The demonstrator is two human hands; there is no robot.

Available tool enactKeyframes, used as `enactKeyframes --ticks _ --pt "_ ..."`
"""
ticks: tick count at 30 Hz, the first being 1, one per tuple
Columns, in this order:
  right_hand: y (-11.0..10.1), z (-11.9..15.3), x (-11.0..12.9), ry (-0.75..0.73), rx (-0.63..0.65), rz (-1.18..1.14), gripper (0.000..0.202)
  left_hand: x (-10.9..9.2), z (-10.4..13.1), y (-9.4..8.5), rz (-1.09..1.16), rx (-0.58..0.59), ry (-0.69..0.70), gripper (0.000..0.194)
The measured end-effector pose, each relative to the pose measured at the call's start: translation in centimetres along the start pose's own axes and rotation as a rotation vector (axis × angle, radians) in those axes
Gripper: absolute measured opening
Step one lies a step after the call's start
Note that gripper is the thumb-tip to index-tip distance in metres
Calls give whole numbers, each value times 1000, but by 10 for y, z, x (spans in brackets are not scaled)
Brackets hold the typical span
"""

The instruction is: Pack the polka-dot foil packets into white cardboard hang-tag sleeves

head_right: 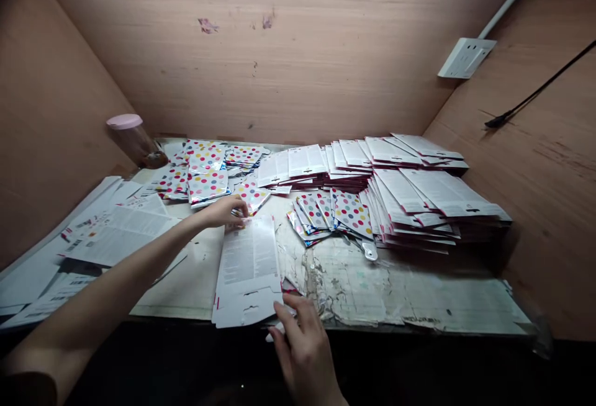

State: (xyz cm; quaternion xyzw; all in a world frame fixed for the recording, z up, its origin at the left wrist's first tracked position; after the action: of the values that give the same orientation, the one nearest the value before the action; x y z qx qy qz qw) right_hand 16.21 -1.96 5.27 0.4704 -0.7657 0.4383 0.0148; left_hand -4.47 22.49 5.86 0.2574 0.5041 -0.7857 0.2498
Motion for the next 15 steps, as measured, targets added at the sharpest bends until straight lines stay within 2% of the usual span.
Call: enactKeyframes --ticks 2,4,6,8,9,11,13,15 --pt "9 -11 -16 133 -56 46 39 2 14 -11 -51 -67 7 32" --pt "24 -18 -40 317 -56 97 46 14 31 -14 -89 -162 -46 57" --pt "42 -24 -64 482 -14 117 45 35 52 -4 -113 -264 -141 85" --pt "59 -26 -84 621 39 36 28 56 74 21 -106 -312 -198 95" --pt "65 -26 -93 673 58 -32 21 65 86 34 -86 -340 -206 93" --pt "70 -26 -103 727 80 -174 21 75 114 50 91 -468 -143 81" --pt "61 -28 -106 721 76 -250 29 81 140 62 270 -549 -97 65" --pt "48 -31 -103 710 16 -384 37 80 159 68 480 -596 -58 55"
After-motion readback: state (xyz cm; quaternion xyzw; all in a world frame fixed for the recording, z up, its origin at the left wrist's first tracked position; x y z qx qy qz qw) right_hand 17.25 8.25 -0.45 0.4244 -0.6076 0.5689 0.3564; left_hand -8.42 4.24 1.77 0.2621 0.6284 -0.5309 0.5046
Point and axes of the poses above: each hand's wrist, its own z-axis away from the middle knuckle, its own y-axis out of the palm, x = y × z, the point moved 9 cm from there along -z, towards the middle knuckle, and after that the axes turned 14 degrees about -y, right-handed, at the moved point
